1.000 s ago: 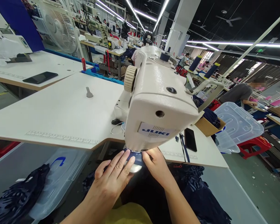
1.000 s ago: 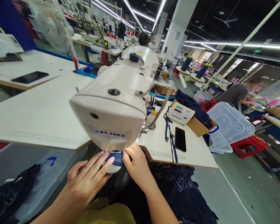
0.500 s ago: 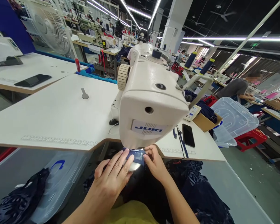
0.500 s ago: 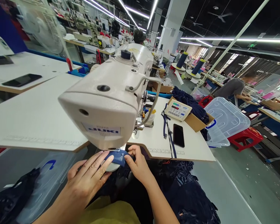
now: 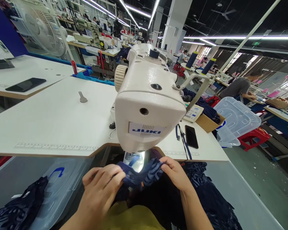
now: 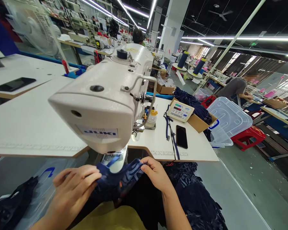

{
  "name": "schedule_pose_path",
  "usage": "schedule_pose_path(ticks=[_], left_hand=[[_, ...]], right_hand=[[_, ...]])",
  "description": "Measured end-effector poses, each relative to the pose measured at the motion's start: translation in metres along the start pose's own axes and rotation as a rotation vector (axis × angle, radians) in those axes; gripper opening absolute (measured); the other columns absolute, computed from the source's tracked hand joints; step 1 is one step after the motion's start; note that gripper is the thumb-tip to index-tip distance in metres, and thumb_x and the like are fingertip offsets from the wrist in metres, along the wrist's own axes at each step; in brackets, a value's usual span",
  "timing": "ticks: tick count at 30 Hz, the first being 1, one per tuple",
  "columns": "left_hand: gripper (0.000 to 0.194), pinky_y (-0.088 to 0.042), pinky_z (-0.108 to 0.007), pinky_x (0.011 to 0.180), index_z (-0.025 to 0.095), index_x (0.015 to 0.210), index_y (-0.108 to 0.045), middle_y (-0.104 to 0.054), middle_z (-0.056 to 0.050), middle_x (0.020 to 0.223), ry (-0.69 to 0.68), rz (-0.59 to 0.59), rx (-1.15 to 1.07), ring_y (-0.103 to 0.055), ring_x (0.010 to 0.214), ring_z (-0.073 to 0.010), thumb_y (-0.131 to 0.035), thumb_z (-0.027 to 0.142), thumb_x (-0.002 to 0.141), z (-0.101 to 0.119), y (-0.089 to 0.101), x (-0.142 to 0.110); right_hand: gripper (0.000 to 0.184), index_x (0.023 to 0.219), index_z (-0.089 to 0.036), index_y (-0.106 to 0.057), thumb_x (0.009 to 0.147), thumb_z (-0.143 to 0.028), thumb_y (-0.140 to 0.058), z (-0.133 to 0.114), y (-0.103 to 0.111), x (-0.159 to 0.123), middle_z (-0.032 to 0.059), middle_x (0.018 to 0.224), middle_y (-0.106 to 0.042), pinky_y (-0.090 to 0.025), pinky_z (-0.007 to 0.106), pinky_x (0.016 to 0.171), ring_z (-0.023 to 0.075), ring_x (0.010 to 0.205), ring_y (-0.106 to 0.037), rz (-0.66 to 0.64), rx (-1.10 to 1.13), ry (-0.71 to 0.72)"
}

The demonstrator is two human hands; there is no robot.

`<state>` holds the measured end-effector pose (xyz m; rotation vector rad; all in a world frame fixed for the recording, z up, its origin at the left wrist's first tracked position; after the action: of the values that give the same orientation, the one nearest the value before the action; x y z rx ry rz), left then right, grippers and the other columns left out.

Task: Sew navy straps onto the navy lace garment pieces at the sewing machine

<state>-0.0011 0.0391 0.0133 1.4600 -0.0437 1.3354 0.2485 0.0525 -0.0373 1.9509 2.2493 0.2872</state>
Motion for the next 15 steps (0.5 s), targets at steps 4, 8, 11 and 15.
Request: schedule_pose_path(ticks=[4, 8, 11, 15], left_hand=[[0.012, -0.045, -0.040, 0.087, 0.022, 0.097, -0.061, -0.064, 0.000, 0.097, 0.189, 0.173, 0.255, -0.063, 0.089, -0.0188, -0.055, 0.018, 0.088, -0.040, 0.033, -0.009], [0.040, -0.038, -0.049, 0.100, 0.024, 0.132, -0.046, -0.051, 0.000, 0.138, 0.219, 0.113, 0.315, -0.053, 0.119, -0.0299, -0.047, 0.024, 0.092, -0.052, 0.036, -0.007], [0.048, -0.027, -0.038, 0.113, 0.026, 0.140, -0.039, -0.052, 0.000, 0.140, -0.112, -0.053, 0.172, -0.044, 0.131, -0.0189, -0.039, 0.011, 0.094, -0.018, 0.014, 0.002], [0.042, -0.019, -0.031, 0.116, 0.019, 0.134, -0.048, -0.060, -0.003, 0.130, -0.326, -0.170, 0.073, -0.046, 0.129, -0.0124, -0.031, 0.011, 0.096, 0.024, -0.011, 0.007]], right_hand=[[0.018, 0.091, -0.021, -0.059, 0.095, -0.035, -0.048, -0.054, -0.017, 0.006, 0.0004, 0.080, -0.059, -0.044, 0.026, 0.067, 0.0148, 0.073, -0.055, 0.009, -0.190, 0.139], [0.026, 0.076, -0.019, -0.055, 0.097, -0.022, -0.041, -0.087, -0.059, 0.021, 0.0041, 0.074, -0.057, -0.039, 0.031, 0.066, 0.0184, 0.071, -0.050, 0.086, -0.795, 0.451], [0.034, 0.067, -0.020, -0.050, 0.097, -0.014, -0.036, -0.093, -0.081, 0.024, 0.0029, 0.063, -0.052, -0.031, 0.033, 0.060, 0.0181, 0.061, -0.044, 0.154, -1.103, 0.592], [0.029, 0.070, -0.021, -0.051, 0.097, -0.022, -0.041, -0.090, -0.075, 0.024, 0.0022, 0.064, -0.055, -0.034, 0.034, 0.067, 0.0180, 0.063, -0.047, 0.219, -1.043, 0.535]])
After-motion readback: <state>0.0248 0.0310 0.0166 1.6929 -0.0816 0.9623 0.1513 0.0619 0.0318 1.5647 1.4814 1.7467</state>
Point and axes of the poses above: each hand's wrist, its own x-axis towards the middle knuckle, its own y-axis out of the back of the hand, z = x × y, the point moved 6 cm from there along x, towards the middle knuckle
